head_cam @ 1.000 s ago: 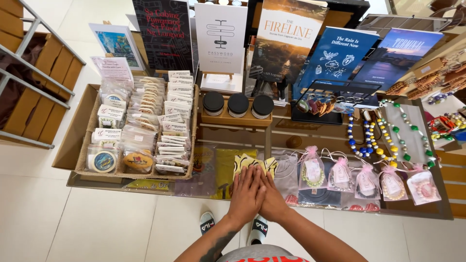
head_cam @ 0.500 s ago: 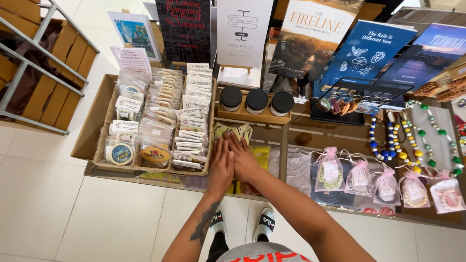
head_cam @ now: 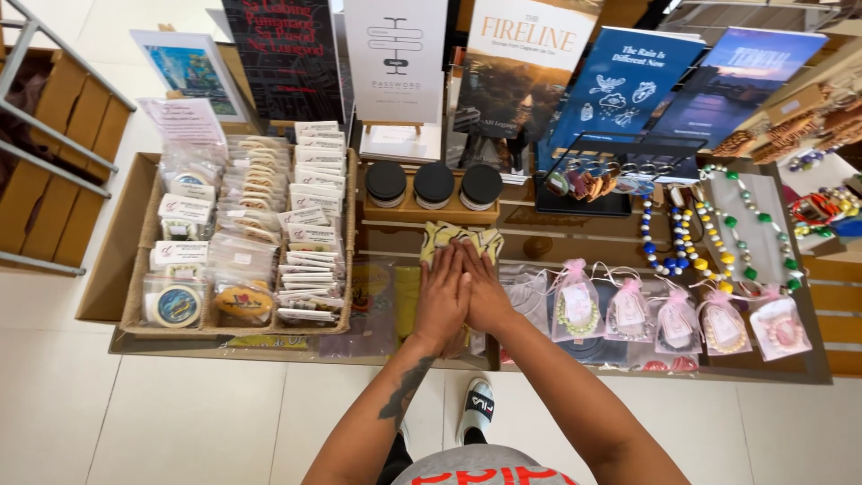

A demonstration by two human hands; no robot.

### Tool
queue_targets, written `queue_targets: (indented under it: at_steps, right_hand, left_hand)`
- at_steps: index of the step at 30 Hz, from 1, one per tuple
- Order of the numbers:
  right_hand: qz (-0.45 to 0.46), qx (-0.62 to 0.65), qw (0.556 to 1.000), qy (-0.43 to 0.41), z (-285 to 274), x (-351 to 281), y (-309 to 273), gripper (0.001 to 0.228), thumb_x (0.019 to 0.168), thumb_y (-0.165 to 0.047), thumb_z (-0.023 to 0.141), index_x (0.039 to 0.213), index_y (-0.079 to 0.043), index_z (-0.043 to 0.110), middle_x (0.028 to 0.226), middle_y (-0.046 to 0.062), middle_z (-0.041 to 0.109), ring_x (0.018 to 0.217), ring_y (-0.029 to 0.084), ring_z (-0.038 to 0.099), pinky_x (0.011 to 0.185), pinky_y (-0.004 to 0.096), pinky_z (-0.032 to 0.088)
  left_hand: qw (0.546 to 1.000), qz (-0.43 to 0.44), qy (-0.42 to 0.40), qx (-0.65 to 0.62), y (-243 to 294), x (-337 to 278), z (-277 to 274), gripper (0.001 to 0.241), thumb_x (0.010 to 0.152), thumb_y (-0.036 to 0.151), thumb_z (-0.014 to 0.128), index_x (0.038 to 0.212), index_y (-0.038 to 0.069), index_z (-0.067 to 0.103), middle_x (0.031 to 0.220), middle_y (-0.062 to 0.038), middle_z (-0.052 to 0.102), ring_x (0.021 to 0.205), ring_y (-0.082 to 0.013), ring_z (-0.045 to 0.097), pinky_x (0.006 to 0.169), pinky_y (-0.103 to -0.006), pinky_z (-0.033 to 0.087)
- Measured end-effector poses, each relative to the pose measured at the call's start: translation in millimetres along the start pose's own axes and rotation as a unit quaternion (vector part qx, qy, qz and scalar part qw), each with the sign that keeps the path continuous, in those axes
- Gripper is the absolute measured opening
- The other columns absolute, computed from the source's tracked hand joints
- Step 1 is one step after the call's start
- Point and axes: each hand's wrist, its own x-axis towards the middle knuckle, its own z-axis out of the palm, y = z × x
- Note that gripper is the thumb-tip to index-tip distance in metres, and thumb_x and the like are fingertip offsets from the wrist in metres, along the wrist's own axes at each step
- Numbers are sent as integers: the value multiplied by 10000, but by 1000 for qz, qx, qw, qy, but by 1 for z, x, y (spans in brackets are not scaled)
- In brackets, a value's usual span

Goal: Cleaning and organizing various retail items on a display table using a yellow cloth.

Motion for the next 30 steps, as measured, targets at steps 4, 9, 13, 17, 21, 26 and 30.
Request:
queue_targets:
  at_steps: [4, 9, 13, 17, 21, 26, 30]
  right_hand:
    - [30, -9, 999, 23, 2, -33, 22, 792, 945, -293, 524, 1642, -119, 192, 1726, 144, 107, 1598, 319, 24, 1255, 516, 75]
    - [56, -8, 998, 29, -6, -66, 4, 803, 949, -329, 522, 1628, -102, 159, 1706, 158, 76, 1581, 334, -15, 1237, 529, 50]
    - [51, -14, 999, 4, 3, -74, -24, 811, 943, -343, 516, 1618, -94, 140, 1698, 159, 61, 1572, 340, -36, 1227, 538, 27]
    - [6, -34, 999, 0, 23, -71, -58, 790, 966, -327, 492, 1626, -75, 138, 1702, 182, 49, 1569, 362, -43, 1220, 561, -7]
    - [-60, -31, 998, 17, 33, -62, -93, 759, 983, -330, 477, 1624, -60, 172, 1698, 205, 66, 1572, 379, -14, 1225, 570, -11]
    - [-87, 5, 996, 7, 28, -73, -113, 749, 980, -336, 485, 1616, -60, 202, 1692, 206, 84, 1564, 390, 7, 1217, 577, -5]
    - [-81, 26, 996, 1, 25, -91, -98, 748, 995, -334, 484, 1628, -55, 198, 1705, 198, 89, 1576, 384, 22, 1228, 566, 12]
  left_hand:
    - [999, 32, -25, -5, 24, -4, 14, 547, 1080, 322, 422, 1514, -8, 468, 1596, -218, 426, 1515, -389, 338, 1248, -558, 176]
    - [995, 69, -76, -5, 40, -31, 4, 550, 1092, 329, 427, 1507, -29, 468, 1606, -219, 413, 1543, -382, 312, 1261, -544, 186]
    - [994, 71, -77, -5, 35, -59, -24, 552, 1089, 343, 450, 1501, -24, 470, 1618, -213, 398, 1548, -362, 309, 1265, -531, 200]
    - [994, 65, -83, 3, 16, -85, -56, 574, 1089, 332, 457, 1531, -32, 432, 1640, -220, 360, 1548, -346, 291, 1253, -517, 180]
    - [997, 46, -62, 29, -2, -112, -85, 578, 1091, 319, 447, 1547, -33, 403, 1645, -222, 344, 1553, -345, 276, 1252, -504, 173]
    - [996, 25, -44, 70, 3, -133, -92, 576, 1082, 317, 445, 1540, -31, 398, 1642, -203, 348, 1554, -332, 276, 1254, -511, 174]
    - [994, 40, -44, 89, 19, -134, -79, 590, 1088, 303, 431, 1546, -64, 372, 1639, -238, 330, 1553, -355, 259, 1256, -525, 147]
